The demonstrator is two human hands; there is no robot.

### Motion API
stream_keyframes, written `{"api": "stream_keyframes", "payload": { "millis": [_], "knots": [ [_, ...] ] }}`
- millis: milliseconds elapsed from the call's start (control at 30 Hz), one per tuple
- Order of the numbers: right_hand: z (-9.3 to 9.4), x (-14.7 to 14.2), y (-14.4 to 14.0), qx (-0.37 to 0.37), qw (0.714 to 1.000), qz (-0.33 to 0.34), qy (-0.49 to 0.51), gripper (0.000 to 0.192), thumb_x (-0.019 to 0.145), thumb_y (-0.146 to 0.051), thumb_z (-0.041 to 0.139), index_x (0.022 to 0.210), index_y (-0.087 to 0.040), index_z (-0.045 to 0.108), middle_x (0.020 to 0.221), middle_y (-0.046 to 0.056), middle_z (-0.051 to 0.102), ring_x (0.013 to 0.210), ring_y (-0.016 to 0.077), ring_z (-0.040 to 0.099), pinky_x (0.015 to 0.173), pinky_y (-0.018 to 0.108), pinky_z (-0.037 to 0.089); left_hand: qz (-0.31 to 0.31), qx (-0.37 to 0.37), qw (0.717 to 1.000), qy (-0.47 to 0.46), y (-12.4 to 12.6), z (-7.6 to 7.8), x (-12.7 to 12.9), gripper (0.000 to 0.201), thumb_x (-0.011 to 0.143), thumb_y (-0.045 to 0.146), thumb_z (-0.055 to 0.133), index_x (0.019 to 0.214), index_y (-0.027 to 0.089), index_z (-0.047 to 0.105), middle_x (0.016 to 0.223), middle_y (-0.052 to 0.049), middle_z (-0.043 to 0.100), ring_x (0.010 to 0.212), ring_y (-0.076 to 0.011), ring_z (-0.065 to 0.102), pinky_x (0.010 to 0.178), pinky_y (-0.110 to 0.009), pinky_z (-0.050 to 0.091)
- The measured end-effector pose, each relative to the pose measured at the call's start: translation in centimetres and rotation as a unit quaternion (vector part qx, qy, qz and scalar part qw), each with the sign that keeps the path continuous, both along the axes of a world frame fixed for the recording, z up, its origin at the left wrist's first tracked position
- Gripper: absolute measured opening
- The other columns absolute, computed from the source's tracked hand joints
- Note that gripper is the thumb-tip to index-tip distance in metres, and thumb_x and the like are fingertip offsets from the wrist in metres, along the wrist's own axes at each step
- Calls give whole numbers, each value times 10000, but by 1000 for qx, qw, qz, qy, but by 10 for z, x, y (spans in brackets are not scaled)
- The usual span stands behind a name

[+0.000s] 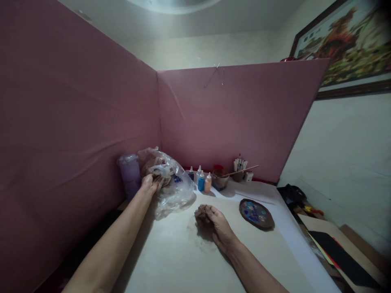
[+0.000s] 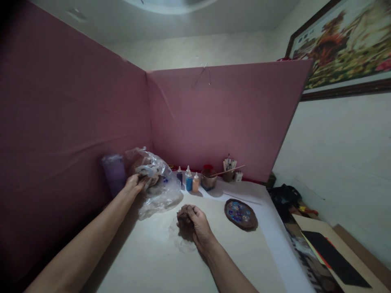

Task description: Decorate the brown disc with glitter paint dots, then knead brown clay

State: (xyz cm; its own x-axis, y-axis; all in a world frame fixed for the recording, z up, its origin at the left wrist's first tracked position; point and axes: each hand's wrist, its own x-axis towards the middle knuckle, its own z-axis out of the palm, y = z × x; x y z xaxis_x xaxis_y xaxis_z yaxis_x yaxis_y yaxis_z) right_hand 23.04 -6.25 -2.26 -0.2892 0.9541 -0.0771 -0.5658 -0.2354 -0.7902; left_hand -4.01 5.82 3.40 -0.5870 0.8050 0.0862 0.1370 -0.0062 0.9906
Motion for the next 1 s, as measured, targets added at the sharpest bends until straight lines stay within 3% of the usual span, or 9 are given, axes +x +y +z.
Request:
{"api": "stream_keyframes", "payload": {
  "millis": [100,267,467,600,700,767,867,1000],
  "knots": [
    [1,-1,0,-4,1000,-4,-4,391,670,-457,793,883,-185,611,852,54,712,727,180,675,658,324,558,3,-2,998,57,7,-6,2,304,746,106,445,977,116,642,816,-79,707,807,-185,676,703,-269,541],
    [1,-1,0,-9,1000,1,-2,417,656,-468,799,891,-184,603,869,60,711,712,177,676,656,322,555,-11,-30,982,185,17,-6,9,263,761,311,558,854,106,694,869,-121,732,924,-267,663,776,-296,498],
    [-1,-1,1,1,1000,3,-2,403,677,-476,783,884,-179,605,825,46,697,702,166,663,628,298,544,80,-37,953,290,9,0,19,332,831,211,462,1099,109,628,1089,-208,669,1032,-293,621,850,-356,454],
    [1,-2,0,-9,1000,-1,-9,427,657,-487,792,894,-183,608,828,44,695,701,170,662,633,309,546,148,-36,899,410,-5,1,20,436,868,221,413,1278,92,485,1232,-238,560,1032,-323,600,818,-388,459],
    [1,-3,-1,2,1000,4,-9,425,662,-491,787,890,-180,607,822,49,693,693,167,653,622,299,539,163,-47,853,494,-7,3,17,530,859,198,414,1380,110,375,1342,-235,459,1079,-321,571,808,-359,464],
    [0,-4,0,13,1000,7,-1,413,665,-487,787,873,-179,605,784,38,680,668,155,639,599,279,527,156,-64,842,512,-6,5,15,587,847,173,417,1422,116,311,1347,-227,452,1066,-305,575,792,-337,468],
    [-1,-4,2,23,1000,5,7,391,666,-464,795,857,-176,611,755,25,662,671,138,626,600,250,510,107,-95,824,548,-5,6,14,572,854,127,378,1423,155,328,1201,-182,562,989,-272,602,769,-327,470],
    [-2,-4,2,27,1000,4,1,404,650,-475,800,857,-182,615,734,22,651,662,147,624,596,260,511,-35,-111,763,636,-11,2,15,445,892,121,327,1249,238,566,1106,-156,587,1004,-262,587,788,-341,463]
  ]
}}
